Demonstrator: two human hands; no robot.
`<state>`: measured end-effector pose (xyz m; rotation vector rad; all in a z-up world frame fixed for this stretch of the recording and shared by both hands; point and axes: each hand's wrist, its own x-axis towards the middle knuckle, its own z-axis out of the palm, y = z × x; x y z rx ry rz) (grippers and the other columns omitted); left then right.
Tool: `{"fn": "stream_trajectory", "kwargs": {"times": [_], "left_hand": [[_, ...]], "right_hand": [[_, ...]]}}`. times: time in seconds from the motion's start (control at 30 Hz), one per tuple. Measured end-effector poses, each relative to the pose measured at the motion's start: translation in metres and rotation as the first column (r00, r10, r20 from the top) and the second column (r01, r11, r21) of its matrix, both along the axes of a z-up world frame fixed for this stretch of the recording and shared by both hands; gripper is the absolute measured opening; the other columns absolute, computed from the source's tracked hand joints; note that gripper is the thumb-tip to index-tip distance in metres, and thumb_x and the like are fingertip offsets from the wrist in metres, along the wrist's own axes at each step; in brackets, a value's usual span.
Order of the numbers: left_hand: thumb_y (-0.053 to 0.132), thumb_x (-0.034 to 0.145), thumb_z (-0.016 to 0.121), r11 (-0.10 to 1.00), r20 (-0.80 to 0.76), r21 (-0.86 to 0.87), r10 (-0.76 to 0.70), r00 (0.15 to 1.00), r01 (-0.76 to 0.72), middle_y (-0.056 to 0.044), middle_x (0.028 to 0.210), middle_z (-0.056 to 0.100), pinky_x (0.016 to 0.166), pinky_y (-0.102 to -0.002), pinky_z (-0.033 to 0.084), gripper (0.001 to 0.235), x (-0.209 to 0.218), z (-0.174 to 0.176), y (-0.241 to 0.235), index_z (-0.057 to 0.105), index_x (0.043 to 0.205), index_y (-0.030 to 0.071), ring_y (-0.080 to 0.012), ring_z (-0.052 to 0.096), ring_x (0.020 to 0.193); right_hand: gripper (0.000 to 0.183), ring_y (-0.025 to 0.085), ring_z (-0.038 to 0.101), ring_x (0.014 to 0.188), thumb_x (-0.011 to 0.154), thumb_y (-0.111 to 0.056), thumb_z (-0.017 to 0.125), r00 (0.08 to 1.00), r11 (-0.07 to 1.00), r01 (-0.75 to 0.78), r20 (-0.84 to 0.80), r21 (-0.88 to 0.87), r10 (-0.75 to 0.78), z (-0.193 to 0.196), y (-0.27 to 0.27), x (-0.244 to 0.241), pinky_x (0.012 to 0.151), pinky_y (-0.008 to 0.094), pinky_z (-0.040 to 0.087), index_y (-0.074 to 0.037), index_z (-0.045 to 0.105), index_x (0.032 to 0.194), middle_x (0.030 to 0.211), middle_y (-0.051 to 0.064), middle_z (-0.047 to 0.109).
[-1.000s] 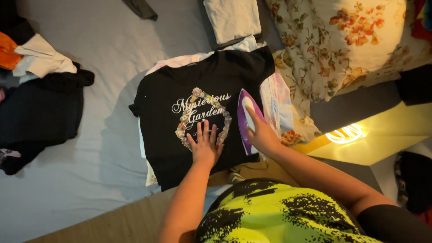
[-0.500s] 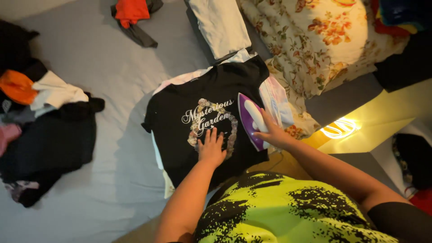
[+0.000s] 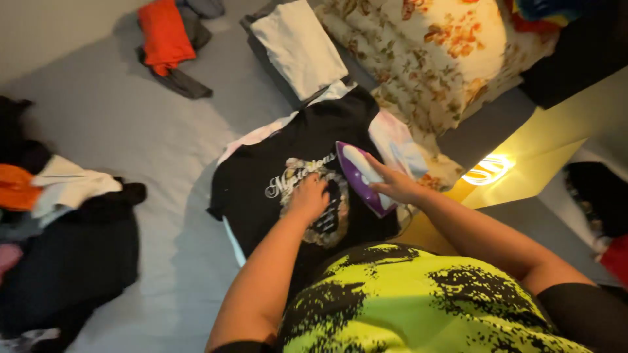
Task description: Ironing a black t-shirt and then folding several pieces of clothing on a bed.
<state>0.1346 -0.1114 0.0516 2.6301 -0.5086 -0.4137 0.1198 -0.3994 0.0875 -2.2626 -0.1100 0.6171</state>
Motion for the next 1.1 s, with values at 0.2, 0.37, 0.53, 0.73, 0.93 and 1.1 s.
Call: {"fn": "stream_trajectory", "kwargs": {"times": [0.2,0.37,0.53,0.73,0.93,1.1], "left_hand": [[0.027,0.086,0.070,0.951,0.221,-0.260,0.228,0.948,-0.168,-0.018,0.154,0.044,0.112,-0.050,0.043,0.050,0.067,-0.058,-0.026,0.063,0.133,0.010,-0.0404,0.046,0.137],[0.031,0.078,0.070,0.981,0.176,0.019,0.188,0.966,-0.195,-0.013,0.151,0.049,0.104,-0.061,0.042,0.054,0.096,-0.049,-0.031,0.067,0.130,0.016,-0.0372,0.048,0.137],[0.036,0.096,0.061,0.853,0.025,-0.085,0.519,0.855,-0.515,-0.004,0.134,0.062,0.100,-0.052,0.049,0.033,0.164,-0.069,-0.038,0.070,0.124,0.021,-0.0312,0.057,0.125],[0.053,0.115,0.055,0.893,-0.420,-0.119,0.351,0.837,-0.434,-0.030,0.124,0.072,0.109,-0.044,0.049,0.058,0.265,-0.203,-0.042,0.078,0.121,0.001,-0.0425,0.065,0.124],[0.044,0.093,0.065,0.270,-0.740,-0.562,0.260,0.621,-0.782,-0.018,0.125,0.073,0.099,-0.036,0.049,0.053,0.274,-0.175,-0.029,0.073,0.123,0.001,-0.0287,0.066,0.116],[0.031,0.100,0.062,0.741,-0.249,-0.517,0.349,0.903,-0.429,-0.017,0.129,0.069,0.104,-0.037,0.049,0.040,0.203,-0.184,0.011,0.066,0.130,0.006,-0.0340,0.065,0.122]], "right_hand": [[0.085,0.027,0.064,0.124,0.093,-0.024,0.066,0.997,0.998,0.060,-0.058,0.021,-0.058,0.022,0.024,0.021,0.104,0.035,0.048,-0.039,0.023,0.164,0.149,0.017,0.058],[0.085,0.035,0.065,0.112,0.092,-0.019,0.069,0.993,0.997,-0.072,0.099,0.005,0.071,0.027,0.054,0.078,0.091,0.041,0.052,-0.039,0.024,0.160,0.141,0.025,0.057],[0.087,0.035,0.071,0.088,0.092,-0.017,0.066,0.997,0.996,-0.079,-0.016,0.050,0.080,0.037,0.069,0.105,0.082,0.042,0.056,-0.034,0.020,0.163,0.115,0.024,0.069],[0.085,0.035,0.074,0.081,0.090,-0.017,0.062,0.978,0.989,-0.018,-0.202,0.146,0.047,0.030,0.074,0.119,0.079,0.040,0.058,-0.032,0.019,0.162,0.117,0.020,0.070],[0.080,0.033,0.072,0.099,0.093,-0.018,0.067,0.929,0.923,0.354,0.058,0.149,-0.366,-0.009,0.068,0.149,0.087,0.039,0.055,-0.032,0.029,0.161,0.123,0.025,0.069],[0.081,0.035,0.070,0.096,0.090,-0.018,0.064,0.982,0.956,0.084,-0.188,0.281,-0.031,0.000,0.058,0.176,0.086,0.041,0.057,-0.034,0.028,0.160,0.119,0.022,0.074]]}}
